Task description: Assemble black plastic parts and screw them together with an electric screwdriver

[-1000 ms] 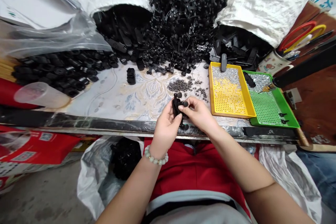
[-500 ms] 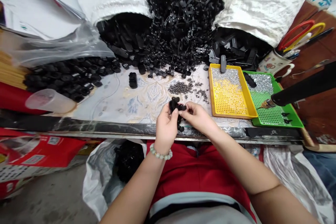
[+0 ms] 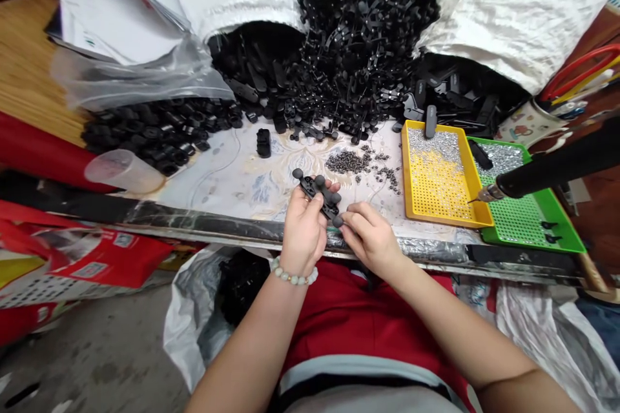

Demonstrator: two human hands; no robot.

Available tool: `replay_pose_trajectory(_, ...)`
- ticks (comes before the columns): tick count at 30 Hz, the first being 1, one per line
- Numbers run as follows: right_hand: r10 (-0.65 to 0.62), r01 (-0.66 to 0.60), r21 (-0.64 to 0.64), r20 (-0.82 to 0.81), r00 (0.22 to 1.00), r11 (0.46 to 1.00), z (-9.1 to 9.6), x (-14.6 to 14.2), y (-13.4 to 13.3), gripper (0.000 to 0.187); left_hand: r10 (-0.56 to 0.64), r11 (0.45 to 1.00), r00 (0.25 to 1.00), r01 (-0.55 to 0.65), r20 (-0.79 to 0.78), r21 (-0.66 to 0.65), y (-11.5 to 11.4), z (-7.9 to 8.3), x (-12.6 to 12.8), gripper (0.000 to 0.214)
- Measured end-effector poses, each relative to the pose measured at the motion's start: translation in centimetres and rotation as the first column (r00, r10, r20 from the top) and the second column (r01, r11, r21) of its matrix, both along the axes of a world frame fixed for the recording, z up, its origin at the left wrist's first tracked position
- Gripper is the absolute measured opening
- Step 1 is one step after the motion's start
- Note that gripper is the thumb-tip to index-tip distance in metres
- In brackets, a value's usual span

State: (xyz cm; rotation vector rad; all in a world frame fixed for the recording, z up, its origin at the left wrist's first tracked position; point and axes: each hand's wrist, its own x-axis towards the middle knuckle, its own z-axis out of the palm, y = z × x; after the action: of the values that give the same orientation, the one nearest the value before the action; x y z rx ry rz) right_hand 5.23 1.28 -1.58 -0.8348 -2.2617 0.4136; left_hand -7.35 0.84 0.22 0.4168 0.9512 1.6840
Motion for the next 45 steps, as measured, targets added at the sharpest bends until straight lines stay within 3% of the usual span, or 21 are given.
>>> replay_pose_trajectory(3, -0.021, 0.018, 0.05, 0.055, 0.998, 0.999, 0.3, -0.5, -0.2, 0.02, -0.029, 1.0, 0.999, 0.029, -0.025, 0.0, -0.1, -0.1, 0.0, 0.021)
replay_pose_trajectory(5, 0.033, -0.039, 0.04, 0.143, 0.989, 0.998, 0.9, -0.4, -0.3, 0.021, -0.032, 0.999, 0.998, 0.03, -0.055, -0.033, -0.1, -0.4, -0.1, 0.021)
replay_pose_trajectory(8, 0.246, -0.229, -0.138, 0.12, 0.962, 0.964, 2.6, 1.1, 1.3, 0.03, -0.055, 0.995, 0.996, 0.05, -0.067, -0.083, 0.0, -1.0, -0.3, 0.02)
replay_pose_trajectory(9, 0.24, -0.224, -0.173, 0.079, 0.967, 0.959, 3.4, 2.0, 2.6, 0.032, -0.077, 0.993, 0.995, 0.072, -0.059, -0.091, 0.0, -1.2, -0.3, 0.02)
replay_pose_trajectory(10, 0.169, -0.156, -0.187, 0.054, 0.984, 0.97, 4.1, 3.1, 4.2, 0.03, -0.102, 0.99, 0.994, 0.097, -0.048, -0.097, 0.1, -1.4, -0.2, 0.02)
replay_pose_trajectory(11, 0.004, 0.004, -0.159, 0.045, 0.999, 0.987, 4.8, 4.2, 6.1, 0.024, -0.129, 0.987, 0.991, 0.125, -0.036, -0.103, 0.1, -1.5, 0.0, 0.021)
replay_pose_trajectory(12, -0.208, 0.218, -0.12, 0.085, 0.974, 0.969, 5.4, 5.4, 8.3, 0.021, -0.151, 0.983, 0.988, 0.147, -0.027, -0.108, 0.1, -1.5, 0.3, 0.021)
replay_pose_trajectory(13, -0.412, 0.431, -0.091, 0.171, 0.895, 0.898, 5.8, 6.6, 10.7, 0.021, -0.166, 0.98, 0.986, 0.162, -0.021, -0.112, 0.1, -1.6, 0.5, 0.021)
replay_pose_trajectory(14, -0.578, 0.617, -0.063, 0.283, 0.765, 0.785, 6.1, 7.7, 13.1, 0.022, -0.174, 0.979, 0.985, 0.171, -0.02, -0.113, 0.1, -1.6, 0.8, 0.022)
replay_pose_trajectory(15, -0.668, 0.748, -0.051, 0.413, 0.619, 0.661, 6.1, 8.6, 15.3, 0.023, -0.176, 0.978, 0.984, 0.172, -0.025, -0.114, 0.1, -1.6, 1.0, 0.022)
replay_pose_trajectory(16, -0.709, 0.804, -0.046, 0.445, 0.548, 0.593, 6.0, 9.3, 17.3, 0.027, -0.174, 0.979, 0.984, 0.169, -0.033, -0.115, 0.2, -1.6, 1.2, 0.022)
replay_pose_trajectory(18, -0.742, 0.867, -0.052, 0.492, 0.454, 0.496, 5.5, 10.3, 20.2, 0.034, -0.175, 0.979, 0.984, 0.169, -0.041, -0.117, 0.2, -1.6, 1.4, 0.022)
replay_pose_trajectory(21, -0.756, 0.895, -0.091, 0.503, 0.42, 0.437, 4.9, 11.0, 21.9, 0.034, -0.171, 0.979, 0.985, 0.168, -0.022, -0.116, 0.1, -1.6, 1.4, 0.023)
replay_pose_trajectory(24, -0.75, 0.876, -0.118, 0.472, 0.464, 0.468, 5.5, 11.0, 20.9, 0.02, -0.119, 0.989, 0.993, 0.119, 0.005, -0.091, 0.0, -1.7, 1.4, 0.024)
replay_pose_trajectory(26, -0.73, 0.814, -0.166, 0.37, 0.575, 0.557, 6.3, 10.4, 18.6, 0.016, -0.085, 0.994, 0.996, 0.087, 0.023, -0.07, -0.1, -1.7, 1.6, 0.023)
replay_pose_trajectory(29, -0.517, 0.462, -0.409, -0.03, 0.855, 0.787, 6.9, 7.8, 12.7, 0.01, -0.044, 0.997, 0.998, 0.047, 0.038, -0.056, -0.1, -1.6, 1.6, 0.024)
replay_pose_trajectory(31, -0.29, 0.166, -0.553, -0.143, 0.946, 0.816, 6.5, 5.5, 8.0, 0.008, 0.0, 0.999, 0.999, 0.002, 0.047, -0.036, -0.1, -1.3, 1.6, 0.028)
replay_pose_trajectory(33, -0.188, 0.057, -0.6, -0.157, 0.97, 0.798, 5.5, 3.3, 4.0, 0.006, 0.035, 0.999, 0.997, -0.034, 0.074, -0.011, -0.3, -1.0, 1.5, 0.027)
replay_pose_trajectory(36, -0.166, 0.114, -0.537, -0.049, 0.985, 0.836, 4.3, 1.0, 1.0, 0.006, 0.037, 0.999, 0.99, -0.038, 0.133, 0.005, -0.7, -0.6, 1.4, 0.021)
replay_pose_trajectory(41, -0.162, 0.161, -0.411, 0.033, 0.986, 0.897, 3.8, -0.1, 0.8, 0.007, -0.01, 0.999, 0.994, 0.005, 0.105, 0.051, -1.2, -0.7, 1.5, 0.017)
replay_pose_trajectory(45, -0.237, 0.254, -0.185, 0.114, 0.965, 0.949, 3.6, -0.9, 0.4, 0.014, -0.015, 0.997, 0.999, 0.011, 0.041, 0.082, -1.4, -1.1, 1.4, 0.018)
